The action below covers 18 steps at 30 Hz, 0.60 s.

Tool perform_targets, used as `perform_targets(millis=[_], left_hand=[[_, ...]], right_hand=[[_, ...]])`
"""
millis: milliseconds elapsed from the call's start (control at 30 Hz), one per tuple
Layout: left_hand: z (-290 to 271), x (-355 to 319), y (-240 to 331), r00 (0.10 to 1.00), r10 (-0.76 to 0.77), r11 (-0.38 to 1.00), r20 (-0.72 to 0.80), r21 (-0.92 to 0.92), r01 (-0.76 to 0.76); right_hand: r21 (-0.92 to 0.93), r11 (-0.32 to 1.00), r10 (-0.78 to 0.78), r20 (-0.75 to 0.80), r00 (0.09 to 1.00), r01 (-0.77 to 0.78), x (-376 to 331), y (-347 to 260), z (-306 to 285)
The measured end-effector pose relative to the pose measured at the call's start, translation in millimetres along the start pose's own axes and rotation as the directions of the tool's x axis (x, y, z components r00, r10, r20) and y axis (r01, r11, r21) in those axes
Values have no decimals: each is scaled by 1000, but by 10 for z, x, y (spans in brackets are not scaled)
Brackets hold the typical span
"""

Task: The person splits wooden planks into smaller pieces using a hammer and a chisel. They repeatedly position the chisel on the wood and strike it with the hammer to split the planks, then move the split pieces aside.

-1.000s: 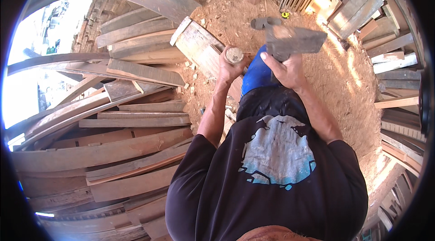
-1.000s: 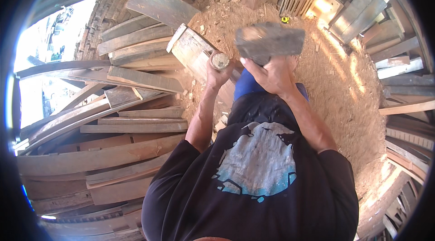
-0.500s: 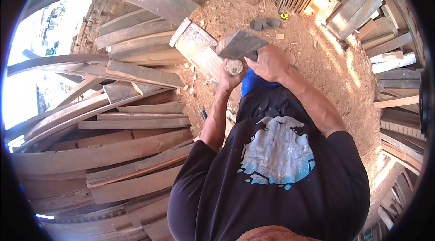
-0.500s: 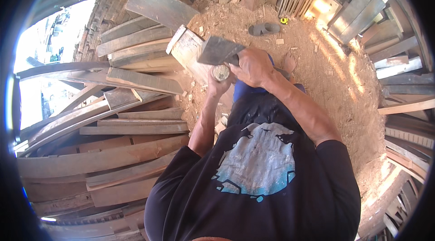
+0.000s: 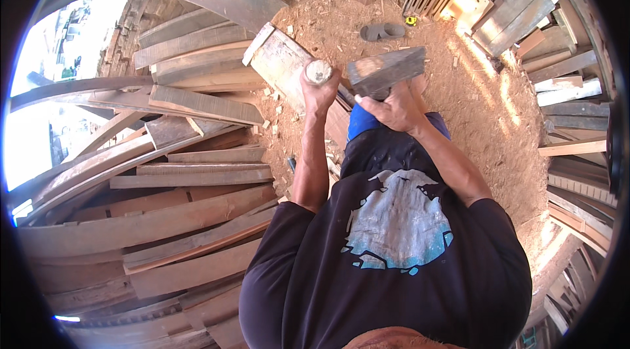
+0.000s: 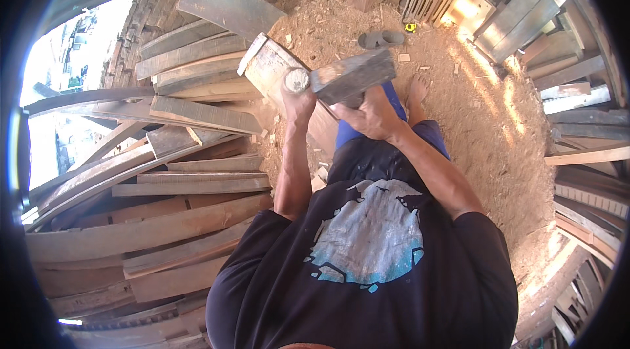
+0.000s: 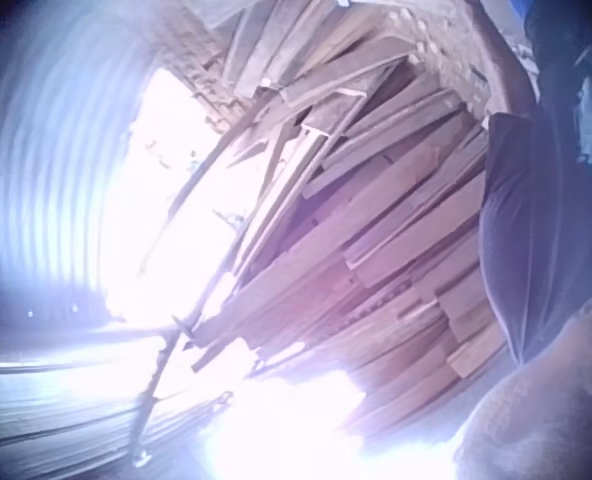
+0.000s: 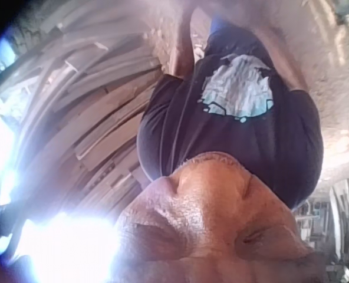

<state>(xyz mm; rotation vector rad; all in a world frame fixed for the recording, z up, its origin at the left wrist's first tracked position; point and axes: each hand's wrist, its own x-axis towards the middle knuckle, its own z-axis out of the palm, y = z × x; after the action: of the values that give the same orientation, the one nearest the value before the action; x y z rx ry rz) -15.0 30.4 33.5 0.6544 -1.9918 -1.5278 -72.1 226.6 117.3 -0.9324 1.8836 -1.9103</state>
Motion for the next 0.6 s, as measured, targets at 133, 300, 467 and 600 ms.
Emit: perform_targets(millis=[133, 300, 467, 600], left_hand=[[-24, 166, 191, 991, -90, 996, 104, 4, 90], [-89, 212, 39, 986, -107, 994, 126, 31, 104], [-63, 135, 20, 976, -163, 986, 143, -10, 166], [-29, 81, -70, 981, -154, 988, 116, 10, 154]], right_hand=[[62, 995, 85, -61, 995, -82, -51, -9, -127], [85, 990, 122, -83, 989, -114, -107, 207, -164], [96, 988, 131, -96, 987, -122, -93, 144, -157], [55, 997, 54, -138, 989, -47, -66, 44, -125]])
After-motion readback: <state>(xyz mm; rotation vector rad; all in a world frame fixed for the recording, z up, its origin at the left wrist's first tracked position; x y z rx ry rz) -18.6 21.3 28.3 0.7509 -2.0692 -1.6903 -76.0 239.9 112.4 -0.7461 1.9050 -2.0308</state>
